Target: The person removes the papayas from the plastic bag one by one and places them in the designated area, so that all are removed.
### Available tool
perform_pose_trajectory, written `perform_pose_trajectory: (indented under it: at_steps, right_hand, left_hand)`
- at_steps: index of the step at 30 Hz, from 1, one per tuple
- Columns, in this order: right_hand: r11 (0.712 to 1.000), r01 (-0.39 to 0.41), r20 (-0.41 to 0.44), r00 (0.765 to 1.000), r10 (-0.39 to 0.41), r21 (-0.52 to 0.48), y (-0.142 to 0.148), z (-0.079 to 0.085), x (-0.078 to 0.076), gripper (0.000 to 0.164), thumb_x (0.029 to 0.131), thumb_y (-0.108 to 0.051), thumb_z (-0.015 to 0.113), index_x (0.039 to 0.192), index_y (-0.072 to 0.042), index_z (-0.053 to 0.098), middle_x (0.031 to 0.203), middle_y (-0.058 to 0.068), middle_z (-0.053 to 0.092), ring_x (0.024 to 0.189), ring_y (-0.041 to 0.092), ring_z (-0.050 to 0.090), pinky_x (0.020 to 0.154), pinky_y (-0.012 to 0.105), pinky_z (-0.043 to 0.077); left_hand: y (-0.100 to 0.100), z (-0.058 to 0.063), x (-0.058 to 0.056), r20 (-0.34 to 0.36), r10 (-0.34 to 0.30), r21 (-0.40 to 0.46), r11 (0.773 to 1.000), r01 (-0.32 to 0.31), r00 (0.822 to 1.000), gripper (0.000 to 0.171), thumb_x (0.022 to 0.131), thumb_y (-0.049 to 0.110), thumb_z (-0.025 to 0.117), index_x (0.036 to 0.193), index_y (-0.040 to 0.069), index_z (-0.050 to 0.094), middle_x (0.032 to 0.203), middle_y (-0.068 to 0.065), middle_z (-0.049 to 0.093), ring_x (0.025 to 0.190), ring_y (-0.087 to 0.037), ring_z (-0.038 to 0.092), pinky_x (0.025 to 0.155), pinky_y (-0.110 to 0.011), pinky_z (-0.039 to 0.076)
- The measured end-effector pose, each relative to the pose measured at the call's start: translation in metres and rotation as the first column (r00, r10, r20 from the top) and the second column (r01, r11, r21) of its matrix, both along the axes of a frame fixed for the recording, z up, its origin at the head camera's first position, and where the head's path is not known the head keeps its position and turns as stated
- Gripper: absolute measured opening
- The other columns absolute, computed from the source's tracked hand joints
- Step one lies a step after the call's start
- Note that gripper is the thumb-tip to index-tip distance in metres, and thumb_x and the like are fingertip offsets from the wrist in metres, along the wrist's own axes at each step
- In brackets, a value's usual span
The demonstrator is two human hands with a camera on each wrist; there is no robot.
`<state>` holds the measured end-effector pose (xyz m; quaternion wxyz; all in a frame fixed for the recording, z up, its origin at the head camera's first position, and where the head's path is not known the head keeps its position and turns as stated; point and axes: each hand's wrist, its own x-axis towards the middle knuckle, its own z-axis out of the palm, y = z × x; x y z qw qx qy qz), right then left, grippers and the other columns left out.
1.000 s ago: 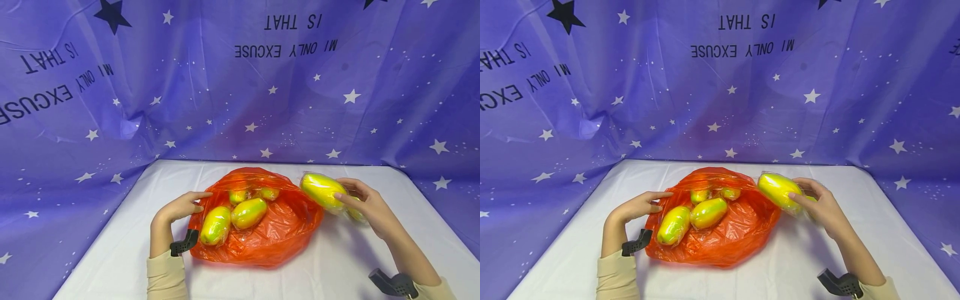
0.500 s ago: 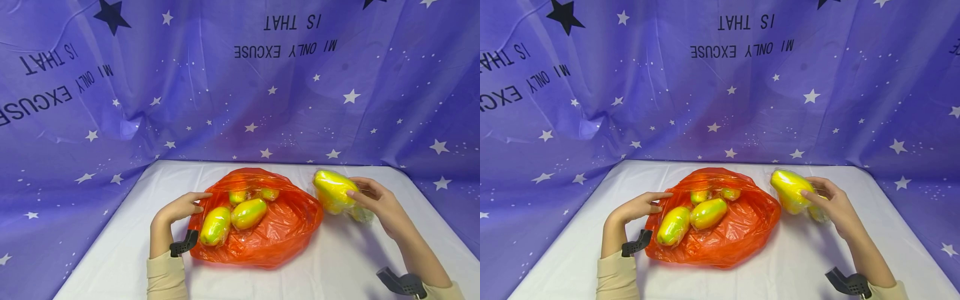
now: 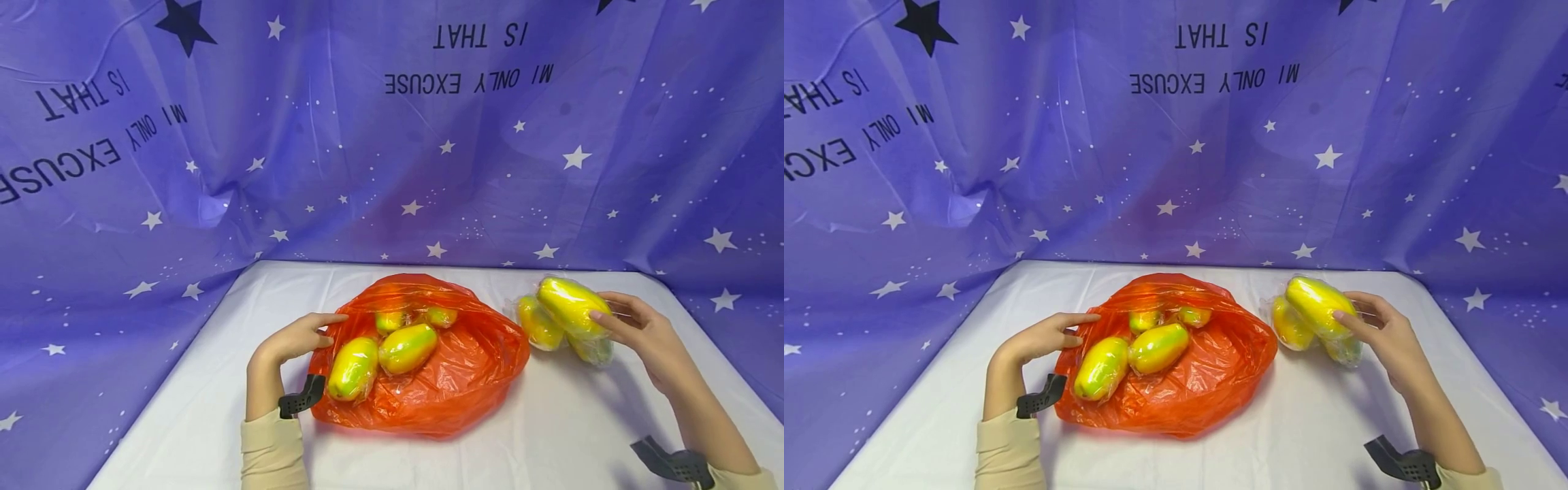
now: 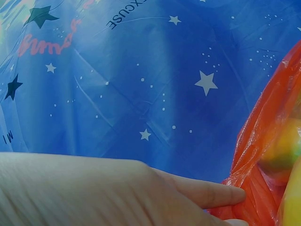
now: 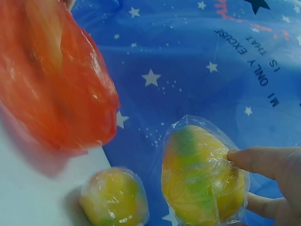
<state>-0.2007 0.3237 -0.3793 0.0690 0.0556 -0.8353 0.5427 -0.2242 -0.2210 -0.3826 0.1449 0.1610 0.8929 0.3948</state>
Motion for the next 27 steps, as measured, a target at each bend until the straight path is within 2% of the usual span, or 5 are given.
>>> perform_pose_trajectory:
  at_steps: [5,8,16,23,27]
  right_hand:
    - [0.984,0.000,-0.001,1.000,0.000,-0.176,0.011,-0.002,-0.001,0.033,0.093,-0.009,0.063,0.124,-0.022,0.057,0.109,-0.013,0.057,0.092,-0.002,0.059,0.071,0.015,0.052]
    - [0.973,0.040,0.007,0.999,-0.039,-0.226,0.017,-0.003,-0.001,0.032,0.092,-0.008,0.065,0.119,-0.024,0.058,0.106,-0.014,0.058,0.088,-0.003,0.059,0.069,0.015,0.052]
    - [0.962,0.224,0.092,0.973,-0.211,-0.156,0.027,-0.006,-0.001,0.031,0.089,-0.017,0.071,0.111,-0.032,0.055,0.097,-0.021,0.053,0.078,-0.008,0.058,0.064,0.014,0.052]
    - [0.949,0.279,0.128,0.957,-0.262,-0.144,0.036,-0.009,-0.001,0.030,0.087,-0.021,0.073,0.108,-0.033,0.054,0.094,-0.022,0.051,0.074,-0.007,0.058,0.062,0.015,0.052]
    - [0.942,0.318,0.138,0.943,-0.303,-0.105,0.041,-0.011,-0.002,0.031,0.087,-0.026,0.073,0.108,-0.035,0.052,0.096,-0.020,0.048,0.074,-0.009,0.056,0.062,0.014,0.052]
  left_hand:
    - [0.000,0.000,0.000,0.002,0.001,-0.003,1.000,-0.001,1.000,0.053,0.085,-0.007,0.053,0.137,-0.001,0.052,0.137,-0.021,0.051,0.124,-0.037,0.044,0.104,-0.058,0.032]
    - [0.000,0.000,-0.001,0.007,0.003,0.000,1.000,-0.003,1.000,0.053,0.084,-0.007,0.053,0.137,-0.001,0.052,0.137,-0.021,0.050,0.124,-0.036,0.044,0.104,-0.057,0.032]
    - [-0.001,0.000,-0.001,0.006,-0.001,-0.005,1.000,0.001,1.000,0.053,0.084,-0.007,0.053,0.137,-0.001,0.052,0.137,-0.021,0.050,0.123,-0.036,0.045,0.104,-0.057,0.032]
    - [0.001,0.001,-0.001,0.009,0.002,-0.003,1.000,-0.002,1.000,0.053,0.085,-0.007,0.052,0.137,-0.001,0.052,0.138,-0.021,0.050,0.127,-0.038,0.043,0.105,-0.057,0.031]
    - [0.002,0.001,-0.001,0.012,0.004,-0.005,1.000,-0.004,1.000,0.053,0.084,-0.007,0.052,0.137,-0.001,0.052,0.138,-0.021,0.050,0.127,-0.038,0.043,0.105,-0.057,0.031]
